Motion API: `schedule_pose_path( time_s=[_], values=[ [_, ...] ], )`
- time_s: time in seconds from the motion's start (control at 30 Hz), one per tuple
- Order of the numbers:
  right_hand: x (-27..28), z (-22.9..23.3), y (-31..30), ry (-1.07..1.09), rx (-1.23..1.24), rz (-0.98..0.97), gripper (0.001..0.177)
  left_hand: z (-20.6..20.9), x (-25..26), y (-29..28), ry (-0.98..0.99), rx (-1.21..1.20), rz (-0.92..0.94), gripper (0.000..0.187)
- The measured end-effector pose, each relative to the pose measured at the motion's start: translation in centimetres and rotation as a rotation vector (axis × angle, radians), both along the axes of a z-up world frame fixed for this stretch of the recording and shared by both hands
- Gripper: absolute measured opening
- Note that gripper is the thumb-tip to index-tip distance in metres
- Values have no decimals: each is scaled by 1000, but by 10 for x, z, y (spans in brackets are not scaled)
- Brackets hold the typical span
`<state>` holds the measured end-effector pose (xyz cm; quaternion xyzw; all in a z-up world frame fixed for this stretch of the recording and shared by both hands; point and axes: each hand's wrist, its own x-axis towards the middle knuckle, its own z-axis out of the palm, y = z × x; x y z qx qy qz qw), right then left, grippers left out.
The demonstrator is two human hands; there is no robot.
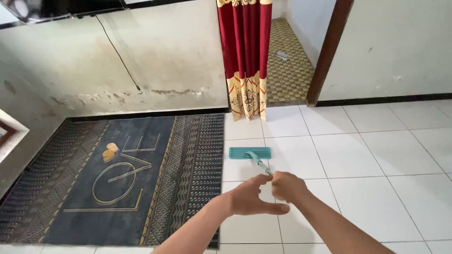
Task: The person attaches a cloth to a mop head and then mops a tiled floor, navigating along the base of the walls.
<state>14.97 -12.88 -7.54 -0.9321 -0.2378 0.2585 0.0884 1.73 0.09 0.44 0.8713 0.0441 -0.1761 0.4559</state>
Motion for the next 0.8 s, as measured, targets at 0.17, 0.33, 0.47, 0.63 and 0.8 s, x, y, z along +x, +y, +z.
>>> schedule_pose_path(
  time_s=[0.17, 0.33, 0.47, 0.63, 0.8],
  values=[
    [10, 25, -2, 103, -199, -2, 33, 4, 12, -2, 60, -94, -9, 128],
    [-17, 92, -1, 119, -307, 61, 26, -9, 19, 8, 82, -179, 20, 130],
    [-2, 105, 9, -7, -239, 85, 9, 3, 37, 23, 183, -87, 36, 135],
    [19, 104, 39, -30, -190, 62, 8, 12, 62, 40, 168, -125, 31, 142],
    [56, 67, 83, -22, -143, 39, 19, -2, 89, 74, 103, -210, 18, 144]
  ],
)
